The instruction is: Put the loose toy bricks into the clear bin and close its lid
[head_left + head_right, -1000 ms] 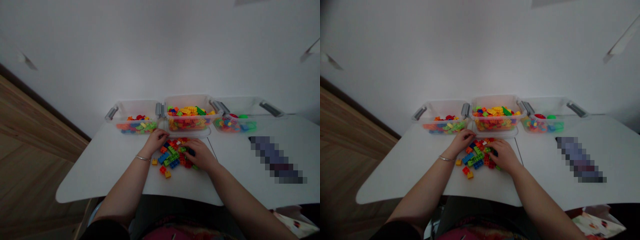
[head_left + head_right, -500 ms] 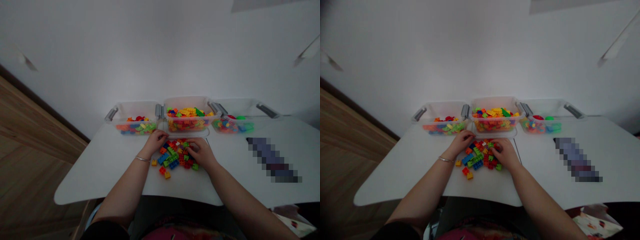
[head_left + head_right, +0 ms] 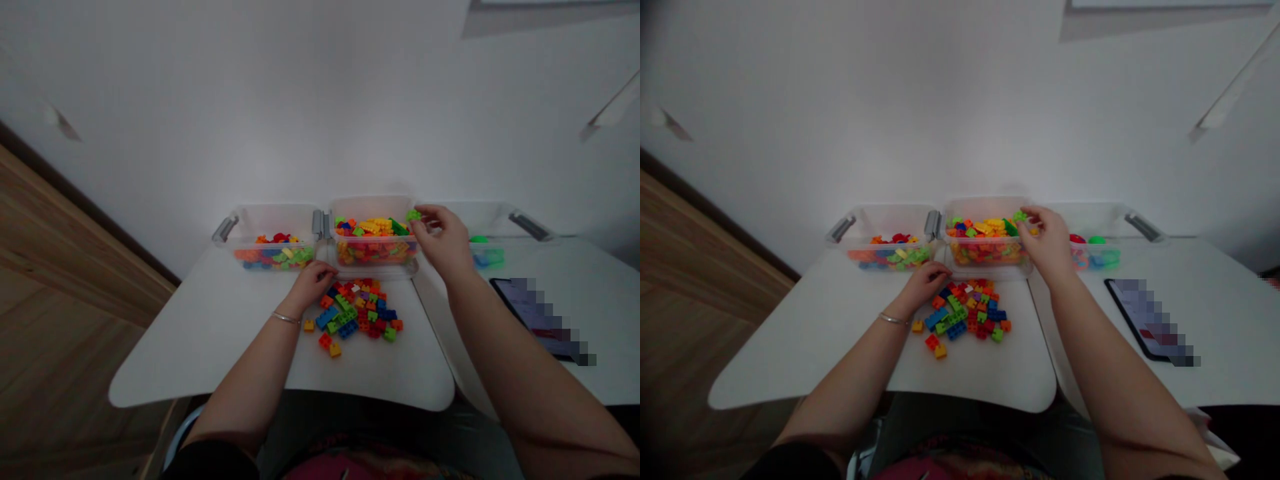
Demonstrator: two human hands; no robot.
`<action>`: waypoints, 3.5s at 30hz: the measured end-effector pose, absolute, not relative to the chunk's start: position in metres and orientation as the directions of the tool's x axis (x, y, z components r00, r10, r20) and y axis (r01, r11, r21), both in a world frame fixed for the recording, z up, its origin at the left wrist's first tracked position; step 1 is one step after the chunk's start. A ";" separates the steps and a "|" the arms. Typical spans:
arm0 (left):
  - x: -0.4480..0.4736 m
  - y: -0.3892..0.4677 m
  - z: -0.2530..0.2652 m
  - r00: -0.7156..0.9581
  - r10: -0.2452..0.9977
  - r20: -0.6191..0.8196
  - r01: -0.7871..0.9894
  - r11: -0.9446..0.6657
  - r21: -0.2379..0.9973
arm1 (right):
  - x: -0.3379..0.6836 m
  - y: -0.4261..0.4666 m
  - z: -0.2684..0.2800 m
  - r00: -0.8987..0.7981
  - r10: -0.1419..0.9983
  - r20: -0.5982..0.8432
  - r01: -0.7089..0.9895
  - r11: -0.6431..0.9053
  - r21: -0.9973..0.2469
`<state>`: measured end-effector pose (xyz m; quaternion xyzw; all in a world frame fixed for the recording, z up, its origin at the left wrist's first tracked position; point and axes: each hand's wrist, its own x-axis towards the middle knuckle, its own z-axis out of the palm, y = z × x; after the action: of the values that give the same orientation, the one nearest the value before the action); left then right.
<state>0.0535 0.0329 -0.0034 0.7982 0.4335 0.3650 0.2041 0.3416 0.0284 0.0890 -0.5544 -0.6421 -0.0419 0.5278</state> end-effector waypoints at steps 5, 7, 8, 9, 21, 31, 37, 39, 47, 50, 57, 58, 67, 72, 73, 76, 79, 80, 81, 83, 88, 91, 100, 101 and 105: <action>0.053 0.034 -0.005 0.361 0.836 0.413 0.536 -0.549 0.642 | 0.345 0.060 0.097 0.186 0.763 0.620 0.766 0.282 -0.577; 0.053 0.034 -0.005 0.359 0.837 0.413 0.534 -0.547 0.644 | 0.341 0.069 0.104 0.148 0.786 0.600 0.806 0.256 -0.534; 0.053 0.034 -0.005 0.360 0.837 0.413 0.534 -0.548 0.644 | 0.337 0.072 0.108 0.120 0.787 0.605 0.830 0.255 -0.496; 0.054 0.034 -0.004 0.363 0.836 0.412 0.533 -0.549 0.644 | 0.333 0.074 0.113 0.088 0.786 0.612 0.854 0.256 -0.452; 0.054 0.035 -0.004 0.358 0.845 0.398 0.535 -0.535 0.654 | 0.306 0.085 0.124 0.051 0.892 0.448 0.942 0.106 -0.319; 0.053 0.037 -0.006 0.352 0.846 0.400 0.542 -0.533 0.650 | 0.302 0.030 0.100 -0.055 0.500 0.864 0.779 0.563 -0.276; 0.054 0.037 -0.006 0.371 0.841 0.394 0.549 -0.541 0.638 | 0.280 -0.029 0.052 -0.293 0.660 0.692 0.661 0.663 -0.351; 0.055 0.037 -0.006 0.369 0.840 0.398 0.549 -0.542 0.636 | 0.273 -0.040 0.037 -0.399 0.714 0.576 0.666 0.657 -0.354; 0.056 0.035 -0.005 0.354 0.844 0.403 0.550 -0.537 0.640 | 0.255 -0.055 0.017 -0.528 0.751 0.397 0.703 0.649 -0.292; 0.056 0.034 -0.005 0.354 0.843 0.404 0.543 -0.537 0.646 | 0.252 -0.053 0.014 -0.558 0.726 0.403 0.682 0.677 -0.275; 0.056 0.034 -0.006 0.346 0.842 0.414 0.533 -0.539 0.652 | 0.259 -0.051 0.012 -0.500 0.759 0.417 0.742 0.624 -0.245; 0.056 0.034 -0.006 0.347 0.844 0.409 0.536 -0.536 0.652 | 0.261 -0.051 0.012 -0.492 0.763 0.419 0.746 0.618 -0.249; 0.056 0.035 -0.005 0.357 0.848 0.392 0.537 -0.529 0.657 | 0.267 -0.049 0.014 -0.471 0.791 0.391 0.765 0.587 -0.266; 0.056 0.035 -0.005 0.350 0.847 0.400 0.530 -0.531 0.661 | 0.265 -0.045 0.014 -0.476 0.802 0.361 0.781 0.574 -0.245; 0.056 0.035 -0.005 0.350 0.847 0.399 0.531 -0.531 0.660 | 0.265 -0.044 0.014 -0.477 0.803 0.358 0.784 0.572 -0.239; 0.057 0.035 -0.005 0.357 0.848 0.391 0.537 -0.529 0.658 | 0.265 -0.043 0.016 -0.471 0.809 0.352 0.792 0.563 -0.235; 0.056 0.035 -0.005 0.362 0.846 0.391 0.536 -0.533 0.655 | 0.265 -0.044 0.018 -0.477 0.805 0.354 0.786 0.570 -0.239; 0.056 0.035 -0.005 0.362 0.845 0.393 0.535 -0.534 0.655 | 0.265 -0.044 0.018 -0.483 0.799 0.357 0.780 0.579 -0.239; 0.056 0.035 -0.005 0.360 0.845 0.395 0.536 -0.534 0.654 | 0.265 -0.044 0.018 -0.491 0.793 0.360 0.773 0.588 -0.239; 0.056 0.035 -0.006 0.358 0.845 0.398 0.537 -0.535 0.652 | 0.264 -0.043 0.019 -0.507 0.784 0.358 0.762 0.602 -0.241; 0.056 0.035 -0.006 0.355 0.842 0.407 0.529 -0.540 0.655 | 0.263 -0.037 0.019 -0.503 0.806 0.311 0.764 0.583 -0.275; 0.057 0.035 -0.004 0.352 0.846 0.401 0.533 -0.533 0.657 | 0.264 -0.035 0.017 -0.499 0.802 0.327 0.752 0.589 -0.295; 0.056 0.035 -0.004 0.360 0.843 0.399 0.539 -0.537 0.649 | 0.270 -0.032 0.008 -0.418 0.827 0.375 0.728 0.552 -0.406; 0.056 0.035 -0.004 0.363 0.844 0.395 0.541 -0.536 0.648 | 0.271 -0.031 0.008 -0.414 0.827 0.379 0.725 0.552 -0.412; 0.057 0.034 -0.003 0.363 0.848 0.386 0.544 -0.529 0.651 | 0.270 -0.030 0.008 -0.419 0.828 0.372 0.720 0.553 -0.420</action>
<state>0.0566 0.0340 -0.0026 0.7979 0.4362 0.3579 0.2122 0.2695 -0.0299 0.0078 -0.4625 -0.8366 0.0981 0.2766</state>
